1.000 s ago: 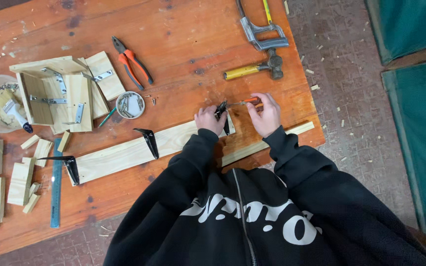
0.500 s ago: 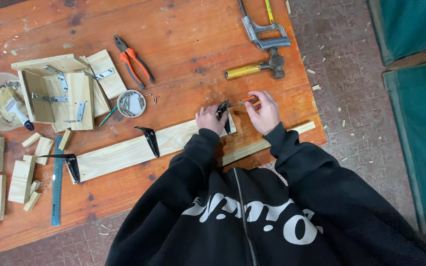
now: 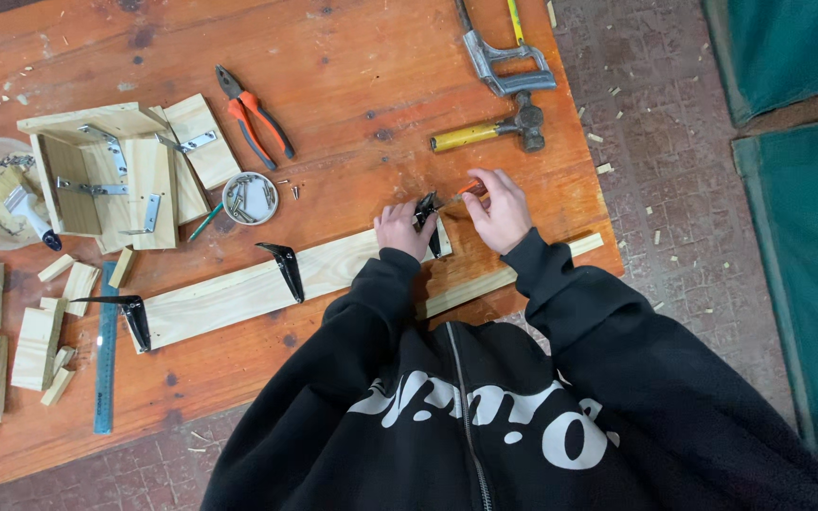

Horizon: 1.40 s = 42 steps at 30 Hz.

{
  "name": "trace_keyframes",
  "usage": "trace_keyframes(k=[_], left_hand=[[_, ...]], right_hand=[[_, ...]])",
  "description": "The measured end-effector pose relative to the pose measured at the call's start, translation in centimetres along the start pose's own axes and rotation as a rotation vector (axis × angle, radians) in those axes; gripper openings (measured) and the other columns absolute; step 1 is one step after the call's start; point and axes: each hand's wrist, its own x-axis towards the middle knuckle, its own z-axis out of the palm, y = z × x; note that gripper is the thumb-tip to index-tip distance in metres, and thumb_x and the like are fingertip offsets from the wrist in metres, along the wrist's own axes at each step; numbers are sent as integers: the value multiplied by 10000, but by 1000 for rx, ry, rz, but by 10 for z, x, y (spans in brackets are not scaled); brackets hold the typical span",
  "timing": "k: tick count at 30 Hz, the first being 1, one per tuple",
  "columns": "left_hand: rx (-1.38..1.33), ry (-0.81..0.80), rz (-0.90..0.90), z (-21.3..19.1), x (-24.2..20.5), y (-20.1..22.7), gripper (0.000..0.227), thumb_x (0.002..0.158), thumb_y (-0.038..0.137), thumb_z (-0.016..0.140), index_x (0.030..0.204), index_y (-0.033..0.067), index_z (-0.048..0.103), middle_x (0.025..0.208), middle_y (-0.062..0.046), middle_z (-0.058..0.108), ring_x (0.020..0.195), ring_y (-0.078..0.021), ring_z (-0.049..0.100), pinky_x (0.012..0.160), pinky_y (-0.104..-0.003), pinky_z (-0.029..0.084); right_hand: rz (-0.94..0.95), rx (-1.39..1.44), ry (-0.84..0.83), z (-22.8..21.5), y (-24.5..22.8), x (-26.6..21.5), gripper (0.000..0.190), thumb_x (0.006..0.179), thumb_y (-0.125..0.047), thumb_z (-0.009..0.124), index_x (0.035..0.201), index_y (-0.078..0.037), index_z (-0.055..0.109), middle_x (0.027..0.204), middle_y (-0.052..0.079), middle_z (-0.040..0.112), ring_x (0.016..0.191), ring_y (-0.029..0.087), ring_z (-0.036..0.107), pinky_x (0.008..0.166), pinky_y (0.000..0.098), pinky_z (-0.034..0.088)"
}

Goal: The person attaches black metal brackets to a long wooden plank using a screwdriver. They position each bracket, insert screws, and tighten them one at a time. The person briefly lifts and rotates the plank to check alignment before continuing to secure the remaining brackets.

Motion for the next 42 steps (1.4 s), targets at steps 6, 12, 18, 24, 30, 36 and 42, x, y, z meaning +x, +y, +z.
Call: trace_keyframes(k=[6, 12, 18, 24, 30, 36, 42], left_hand=[[-29, 37, -3, -6, 1, 6, 458, 840, 536, 780, 1127, 181, 741, 969, 23, 715, 1006, -201, 649, 842, -365, 430], [-42, 51, 7, 0, 0, 3, 480, 767, 513, 806, 1116, 188, 753, 964, 4, 724, 1000, -229, 655, 837, -382, 430], [-33, 66, 6, 6, -2, -1, 457, 779, 505, 790, 1115, 197, 753, 955, 22, 717, 989, -204, 649, 830, -366, 418], [-13, 76, 17, 3, -1, 1, 438, 763, 505, 800, 1058, 184, 758, 915, 19, 705, 959, -213, 650, 820, -359, 422], [-62, 82, 18, -4, 1, 6, 470, 767, 500, 825, 1065, 141, 767, 922, -11, 712, 966, -229, 651, 837, -372, 420], [-78, 57, 15, -1, 0, 2, 461, 804, 497, 820, 1090, 140, 761, 940, -6, 713, 975, -230, 649, 854, -360, 415], [-57, 62, 16, 2, 0, 0, 468, 781, 502, 824, 1091, 158, 762, 936, -4, 716, 973, -229, 654, 857, -369, 421]], right_hand=[[-80, -110, 9, 8, 4, 4, 277, 899, -164, 795, 1150, -61, 741, 898, 121, 654, 722, 301, 710, 485, 336, 597], [-86, -345, -183, 7, 3, 8, 227, 1005, -351, 690, 1061, -132, 703, 873, 108, 679, 855, 345, 724, 708, 451, 609], [94, -463, -524, -20, -37, 23, 330, 1015, -423, 602, 1158, -128, 563, 1020, 137, 723, 998, 380, 727, 818, 531, 586], [32, -604, -686, -13, -12, 35, 325, 973, -328, 550, 1191, -115, 663, 1020, 149, 719, 998, 402, 730, 829, 526, 593], [139, -625, -772, -17, -58, 49, 518, 994, -485, 492, 1031, -40, 756, 972, 226, 759, 955, 447, 741, 797, 539, 580], [191, -521, -846, -29, -60, 65, 428, 961, -375, 502, 1259, -75, 437, 1232, 236, 603, 1035, 542, 677, 863, 619, 547], [-123, -537, -705, -16, -34, 52, 309, 889, -230, 734, 1122, -71, 607, 1054, 143, 651, 1022, 445, 697, 799, 546, 602]])
